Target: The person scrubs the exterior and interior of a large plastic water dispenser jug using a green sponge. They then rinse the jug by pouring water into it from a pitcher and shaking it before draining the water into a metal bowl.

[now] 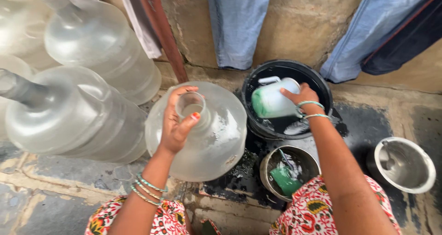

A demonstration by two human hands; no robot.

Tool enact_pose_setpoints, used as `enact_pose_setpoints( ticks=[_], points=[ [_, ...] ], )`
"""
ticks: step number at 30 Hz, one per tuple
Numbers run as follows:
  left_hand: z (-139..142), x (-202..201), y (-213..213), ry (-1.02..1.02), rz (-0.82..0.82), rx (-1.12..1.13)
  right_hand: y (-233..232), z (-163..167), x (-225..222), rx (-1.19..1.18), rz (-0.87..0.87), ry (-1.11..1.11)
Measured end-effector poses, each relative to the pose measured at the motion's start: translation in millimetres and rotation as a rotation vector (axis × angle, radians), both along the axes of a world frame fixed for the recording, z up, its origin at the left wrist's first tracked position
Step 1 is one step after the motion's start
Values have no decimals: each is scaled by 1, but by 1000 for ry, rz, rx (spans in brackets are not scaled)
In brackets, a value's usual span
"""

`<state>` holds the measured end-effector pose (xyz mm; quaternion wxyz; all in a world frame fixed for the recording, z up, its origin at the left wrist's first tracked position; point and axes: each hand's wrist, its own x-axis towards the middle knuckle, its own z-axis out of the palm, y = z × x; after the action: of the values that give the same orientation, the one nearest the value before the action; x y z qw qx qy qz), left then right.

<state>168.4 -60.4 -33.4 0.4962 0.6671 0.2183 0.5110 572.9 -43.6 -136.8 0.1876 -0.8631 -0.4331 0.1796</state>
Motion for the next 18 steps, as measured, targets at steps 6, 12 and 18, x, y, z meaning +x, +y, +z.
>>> enact_pose_setpoints(
  ticks=[6, 12, 18],
  points=[
    [-2, 4, 6, -14, -13, 15, -2, 2, -1, -25, 208, -22],
    [3, 7, 7, 15, -32, 7, -12, 21, -26, 148, 476, -234],
    [-2, 12, 10, 0, -67, -16, -41, 69, -29, 261, 528, -332]
  ],
)
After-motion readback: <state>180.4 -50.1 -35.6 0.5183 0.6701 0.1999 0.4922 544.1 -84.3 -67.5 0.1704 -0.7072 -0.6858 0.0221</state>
